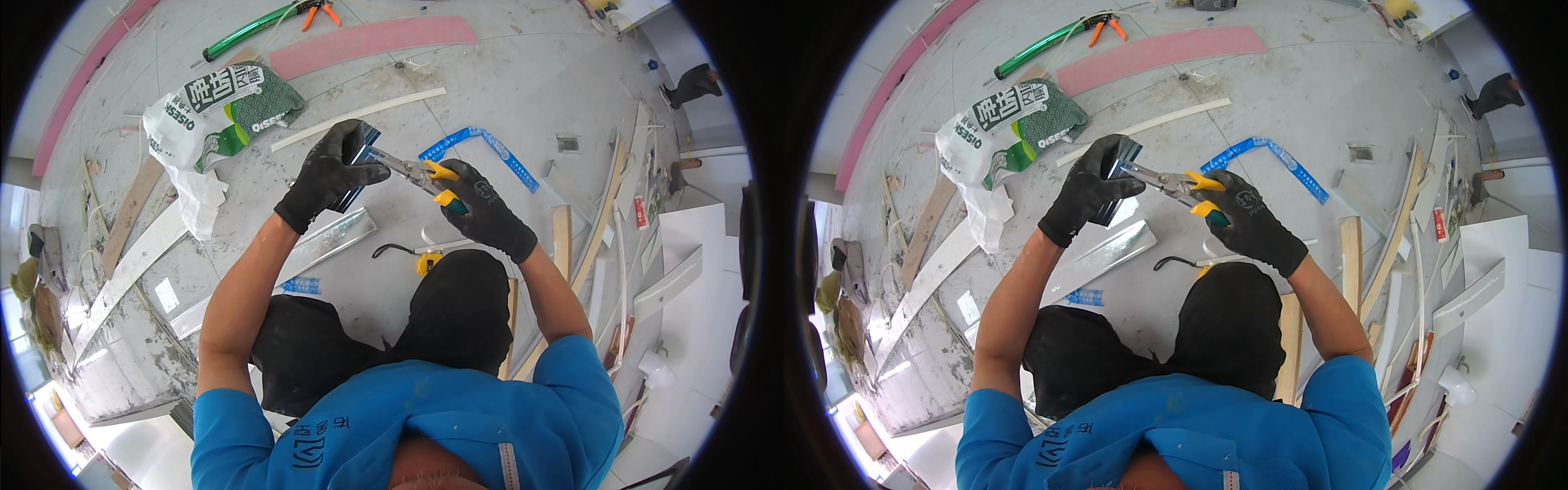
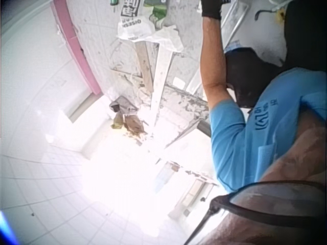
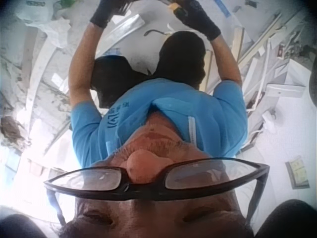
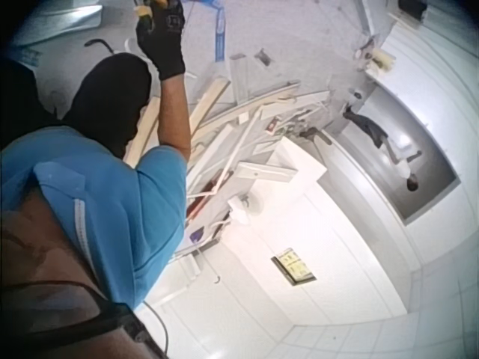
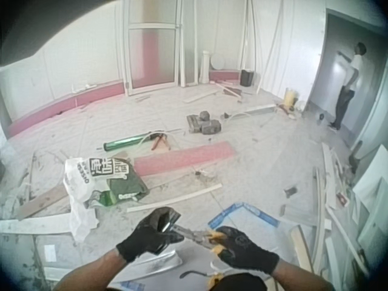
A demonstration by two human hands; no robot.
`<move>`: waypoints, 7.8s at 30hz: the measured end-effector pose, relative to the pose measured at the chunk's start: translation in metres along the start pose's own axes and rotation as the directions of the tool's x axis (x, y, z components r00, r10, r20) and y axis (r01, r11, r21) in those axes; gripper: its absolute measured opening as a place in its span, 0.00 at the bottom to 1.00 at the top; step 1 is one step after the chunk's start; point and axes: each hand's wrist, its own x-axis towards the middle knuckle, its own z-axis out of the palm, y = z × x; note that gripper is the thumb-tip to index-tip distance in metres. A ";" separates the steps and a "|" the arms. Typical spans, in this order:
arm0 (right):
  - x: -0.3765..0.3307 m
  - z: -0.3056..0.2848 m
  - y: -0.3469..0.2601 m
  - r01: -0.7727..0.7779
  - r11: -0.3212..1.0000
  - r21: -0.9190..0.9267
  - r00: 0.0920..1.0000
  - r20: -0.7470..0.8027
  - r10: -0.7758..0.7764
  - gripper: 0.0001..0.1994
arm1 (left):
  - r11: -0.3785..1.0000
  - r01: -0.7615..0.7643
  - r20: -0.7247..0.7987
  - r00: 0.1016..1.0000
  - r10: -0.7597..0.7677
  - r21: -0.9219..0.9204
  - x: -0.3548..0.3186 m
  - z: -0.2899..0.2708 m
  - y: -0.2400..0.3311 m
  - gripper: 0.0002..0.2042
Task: The person measures and cuts a metal profile using a tape measure and tin snips. They then apply double-sided tape to the cut piece and use a caulking gun to apply sealant.
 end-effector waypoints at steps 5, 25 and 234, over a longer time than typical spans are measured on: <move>-0.001 0.003 0.001 -0.007 1.000 -0.008 1.000 0.000 0.007 0.30 | 1.000 0.016 -0.003 1.000 -0.017 -0.022 0.000 0.001 -0.002 0.44; 0.014 -0.026 0.003 0.041 0.995 -0.090 0.992 0.120 -0.030 0.20 | 0.999 -0.034 0.046 0.998 0.036 -0.038 -0.004 0.000 0.008 0.43; -0.177 0.225 0.074 -0.286 0.919 -0.271 0.724 0.567 0.393 0.41 | 0.706 0.174 -0.228 0.870 -0.436 -0.686 0.001 -0.030 -0.105 0.11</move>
